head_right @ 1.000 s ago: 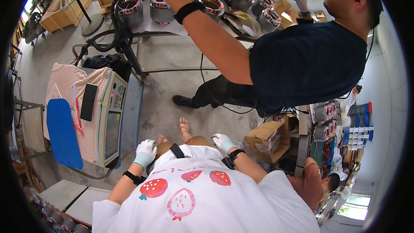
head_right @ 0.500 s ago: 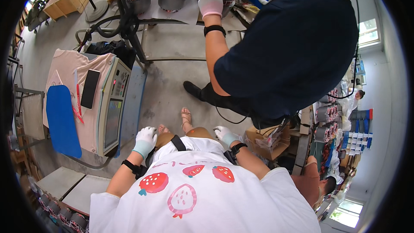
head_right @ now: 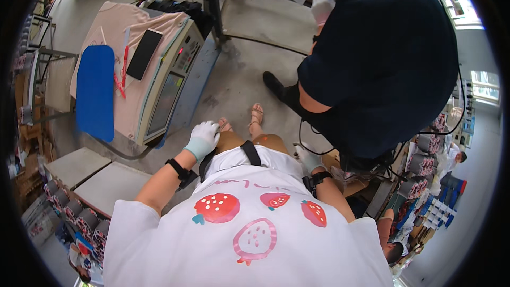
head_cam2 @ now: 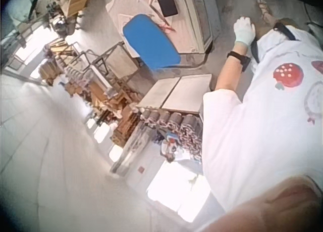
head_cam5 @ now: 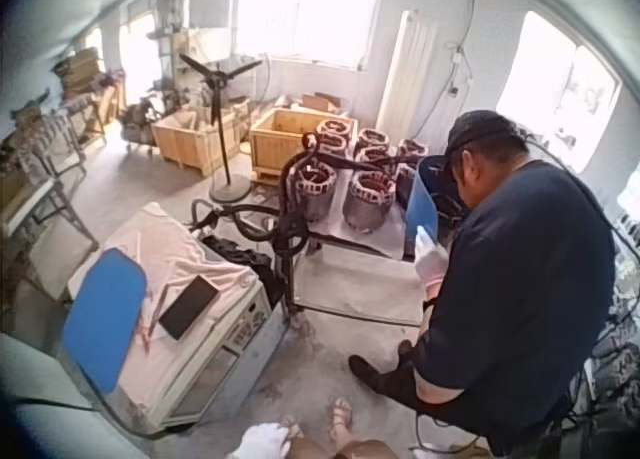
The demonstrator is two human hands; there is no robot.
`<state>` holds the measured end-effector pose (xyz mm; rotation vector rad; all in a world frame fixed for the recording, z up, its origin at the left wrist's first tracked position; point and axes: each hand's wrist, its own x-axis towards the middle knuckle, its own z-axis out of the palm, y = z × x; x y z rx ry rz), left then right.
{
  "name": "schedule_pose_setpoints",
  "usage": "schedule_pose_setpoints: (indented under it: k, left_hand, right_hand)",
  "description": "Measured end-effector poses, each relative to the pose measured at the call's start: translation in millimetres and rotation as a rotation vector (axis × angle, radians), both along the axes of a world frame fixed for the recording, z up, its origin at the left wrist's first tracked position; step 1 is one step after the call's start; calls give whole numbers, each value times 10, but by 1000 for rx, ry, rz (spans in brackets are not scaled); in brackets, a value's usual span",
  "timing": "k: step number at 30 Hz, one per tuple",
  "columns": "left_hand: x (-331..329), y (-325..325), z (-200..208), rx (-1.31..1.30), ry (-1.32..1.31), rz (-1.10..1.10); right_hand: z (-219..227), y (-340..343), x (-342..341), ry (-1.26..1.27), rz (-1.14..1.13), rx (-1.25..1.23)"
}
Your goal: Assembling electric motor stators and housings in a factory setting.
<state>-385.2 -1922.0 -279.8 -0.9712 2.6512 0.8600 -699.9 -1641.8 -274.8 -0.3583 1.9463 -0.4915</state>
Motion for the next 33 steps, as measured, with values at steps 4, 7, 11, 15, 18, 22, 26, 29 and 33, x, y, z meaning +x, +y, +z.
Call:
schedule_pose_setpoints:
  k: [4,7,11,15,18,22,26,29,33]
  left_hand:
    - [-41,-183,7,-136,-40,5]
    - [-98,-405,-52,-234,-148,17]
    - [-138,-786,-510,-333,-304,-17]
    - [-307,-1219,-809,-257,-547,32]
    - [-536,-1406,-665,-218,-704,79]
    - [-693,-1519,-647,-341,-847,-4]
    - [-732,-1610,-789,-283,-893,78]
    - [-707,-1646,-901,-304,-885,93]
    - [-682,-1650,-931,-302,-881,117]
  right_hand:
    - [-34,147,14,-23,14,24]
    - [-39,204,68,-35,5,21]
    - [-14,193,99,12,39,62]
    - [119,111,137,28,80,57]
    - [64,220,124,14,13,62]
    - [5,355,88,33,11,11]
    - [-22,442,85,20,-60,0]
    - [-15,478,68,17,-37,-10]
    - [1,450,73,-11,-63,49]
